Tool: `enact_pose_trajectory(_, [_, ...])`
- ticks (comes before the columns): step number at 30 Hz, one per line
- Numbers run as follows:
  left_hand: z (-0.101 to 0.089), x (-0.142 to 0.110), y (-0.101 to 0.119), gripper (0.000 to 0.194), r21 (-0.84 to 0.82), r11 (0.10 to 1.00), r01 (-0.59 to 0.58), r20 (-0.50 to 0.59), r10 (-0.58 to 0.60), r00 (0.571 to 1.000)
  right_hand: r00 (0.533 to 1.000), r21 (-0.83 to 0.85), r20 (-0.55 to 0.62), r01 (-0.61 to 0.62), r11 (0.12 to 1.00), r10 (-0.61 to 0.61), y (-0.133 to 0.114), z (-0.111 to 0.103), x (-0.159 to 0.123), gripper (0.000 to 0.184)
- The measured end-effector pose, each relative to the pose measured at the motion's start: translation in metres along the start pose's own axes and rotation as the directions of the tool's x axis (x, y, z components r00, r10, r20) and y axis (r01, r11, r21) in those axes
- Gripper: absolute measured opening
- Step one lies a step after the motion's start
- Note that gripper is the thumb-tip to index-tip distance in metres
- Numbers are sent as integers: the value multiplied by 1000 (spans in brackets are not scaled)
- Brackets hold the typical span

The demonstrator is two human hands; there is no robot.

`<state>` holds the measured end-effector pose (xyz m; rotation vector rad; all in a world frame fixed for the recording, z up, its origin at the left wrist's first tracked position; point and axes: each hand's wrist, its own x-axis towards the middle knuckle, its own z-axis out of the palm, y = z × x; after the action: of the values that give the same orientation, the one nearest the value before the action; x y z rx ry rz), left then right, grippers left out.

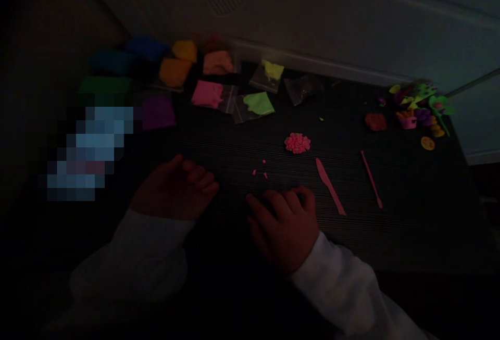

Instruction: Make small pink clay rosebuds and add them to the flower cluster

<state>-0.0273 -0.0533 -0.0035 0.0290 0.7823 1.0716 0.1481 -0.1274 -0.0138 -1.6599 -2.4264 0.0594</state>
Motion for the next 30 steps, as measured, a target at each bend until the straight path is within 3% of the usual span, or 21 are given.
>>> enact_pose_trajectory(15, [0,0,1,36,4,1000,21,-3,-21,1000,999,-34,32,-18,999,19,0,0,0,37])
enact_pose_trajectory(25, [-3,3,1,36,-2,1000,22,22,-22,999,998,-15,-61,-14,1000,13,1,-2,-4,34])
enact_pose_trajectory(30, [-2,2,0,35,5,1000,19,15,-19,1000,999,-31,-53,-1,1000,-1,1,-3,-4,34])
